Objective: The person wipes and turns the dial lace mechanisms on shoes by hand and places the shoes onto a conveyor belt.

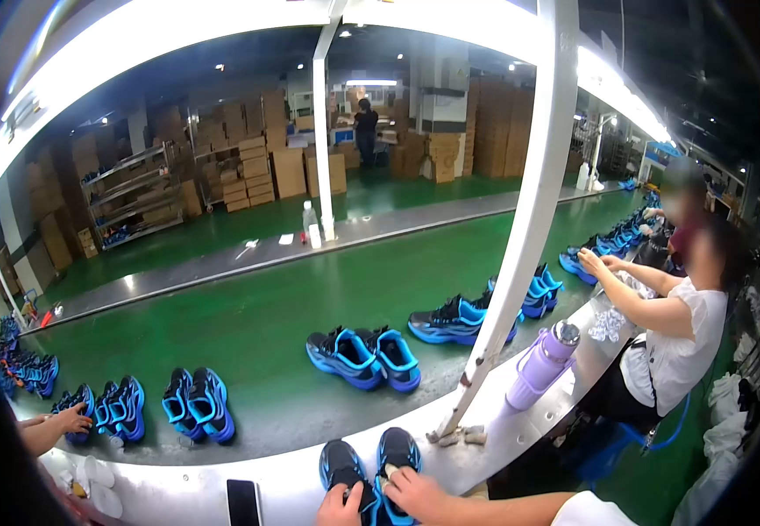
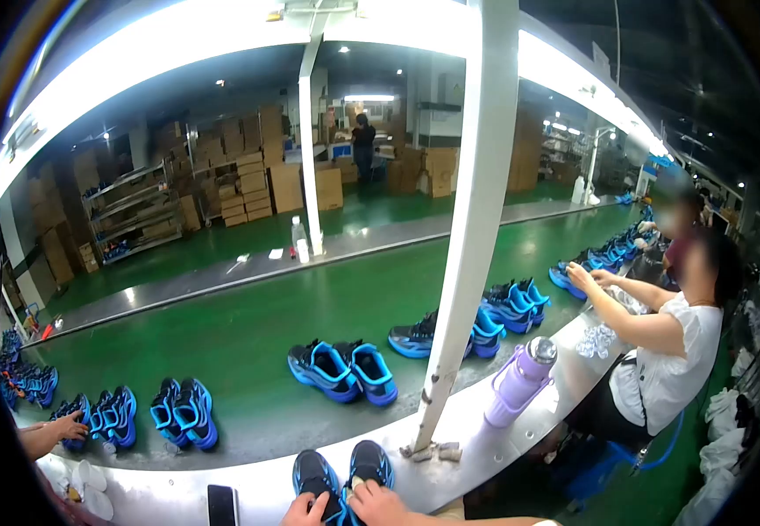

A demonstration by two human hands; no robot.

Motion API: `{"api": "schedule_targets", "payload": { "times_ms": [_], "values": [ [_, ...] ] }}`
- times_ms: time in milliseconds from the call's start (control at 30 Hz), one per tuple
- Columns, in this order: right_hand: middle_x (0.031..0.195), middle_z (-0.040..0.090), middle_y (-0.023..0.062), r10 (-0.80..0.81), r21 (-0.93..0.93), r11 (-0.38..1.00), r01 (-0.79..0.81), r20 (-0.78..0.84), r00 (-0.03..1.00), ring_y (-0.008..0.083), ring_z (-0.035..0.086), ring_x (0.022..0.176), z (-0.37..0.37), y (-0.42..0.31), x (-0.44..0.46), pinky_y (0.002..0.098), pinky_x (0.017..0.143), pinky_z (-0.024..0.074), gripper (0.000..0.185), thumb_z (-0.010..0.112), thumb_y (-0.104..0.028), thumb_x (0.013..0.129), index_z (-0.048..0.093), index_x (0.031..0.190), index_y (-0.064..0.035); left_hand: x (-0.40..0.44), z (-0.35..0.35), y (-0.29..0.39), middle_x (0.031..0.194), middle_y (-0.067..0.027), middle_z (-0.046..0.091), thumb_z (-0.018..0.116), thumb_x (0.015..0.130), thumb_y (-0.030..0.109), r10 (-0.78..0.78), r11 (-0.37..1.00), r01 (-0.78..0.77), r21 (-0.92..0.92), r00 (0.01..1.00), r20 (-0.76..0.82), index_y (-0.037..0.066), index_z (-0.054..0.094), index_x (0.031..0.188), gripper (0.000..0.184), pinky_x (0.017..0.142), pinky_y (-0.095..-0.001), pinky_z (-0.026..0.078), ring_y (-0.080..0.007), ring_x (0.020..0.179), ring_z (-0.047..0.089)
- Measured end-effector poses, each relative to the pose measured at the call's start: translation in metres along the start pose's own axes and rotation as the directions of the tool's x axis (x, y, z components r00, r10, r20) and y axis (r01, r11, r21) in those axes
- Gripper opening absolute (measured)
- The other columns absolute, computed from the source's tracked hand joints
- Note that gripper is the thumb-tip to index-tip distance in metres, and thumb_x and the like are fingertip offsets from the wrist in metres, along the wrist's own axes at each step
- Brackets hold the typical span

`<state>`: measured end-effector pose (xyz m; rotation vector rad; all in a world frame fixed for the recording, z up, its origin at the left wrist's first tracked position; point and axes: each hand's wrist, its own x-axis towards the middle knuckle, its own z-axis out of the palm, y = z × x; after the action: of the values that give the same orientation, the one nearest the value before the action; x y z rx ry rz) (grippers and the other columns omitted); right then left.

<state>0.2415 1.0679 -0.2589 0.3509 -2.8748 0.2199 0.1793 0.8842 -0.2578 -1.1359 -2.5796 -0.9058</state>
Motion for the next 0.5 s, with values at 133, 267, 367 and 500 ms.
{"api": "schedule_targets", "payload": {
  "times_ms": [133,267,367,500],
  "values": [
    [0.12,0.051,0.0172,0.147,0.261,0.95,-0.169,0.103,0.984,0.0337,0.052,0.112,-0.013,0.004,-0.005,0.0358,0.079,0.0535,0.038,0.065,-0.013,0.076,0.057,0.113,-0.0054,0.005,-0.009,0.005,0.122,-0.0195,0.053,0.057,0.071,-0.003,0.078,0.995,-0.077,-0.068,0.997,0.01,0.005,0.063,0.112,0.041,0.089,-0.0442,0.047,-0.0395,0.105,0.053],
    [0.13,0.041,0.0284,0.082,0.172,0.983,-0.068,-0.077,0.994,0.0421,0.045,0.121,0.001,-0.01,-0.018,0.0394,0.091,0.0488,0.049,0.067,-0.021,0.079,0.052,0.121,-0.001,0.007,-0.012,0.013,0.127,-0.0184,0.052,0.063,0.075,0.009,0.09,0.995,-0.085,-0.059,0.991,0.1,0.003,0.064,0.106,0.032,0.095,-0.047,0.043,-0.0415,0.113,0.049],
    [0.126,0.044,0.0313,0.088,0.263,0.963,-0.064,-0.08,0.993,0.0453,0.043,0.122,-0.002,-0.006,-0.011,0.0418,0.098,0.0431,0.044,0.064,-0.025,0.081,0.054,0.113,0.0037,0.019,-0.016,0.02,0.128,-0.0197,0.051,0.061,0.082,0.016,0.022,0.999,-0.015,-0.035,0.977,0.212,0.001,0.064,0.105,0.028,0.1,-0.0471,0.039,-0.0433,0.116,0.047],
    [0.126,0.044,0.0307,0.09,0.376,0.924,-0.071,-0.034,0.995,0.0439,0.044,0.12,-0.009,0.004,-0.009,0.0419,0.098,0.0432,0.047,0.06,-0.028,0.086,0.053,0.121,0.0038,0.008,-0.003,0.006,0.126,-0.0199,0.052,0.06,0.083,0.016,0.129,0.99,-0.121,-0.07,0.983,0.128,0.001,0.065,0.102,0.024,0.1,-0.0482,0.038,-0.0422,0.116,0.046]
  ]
}}
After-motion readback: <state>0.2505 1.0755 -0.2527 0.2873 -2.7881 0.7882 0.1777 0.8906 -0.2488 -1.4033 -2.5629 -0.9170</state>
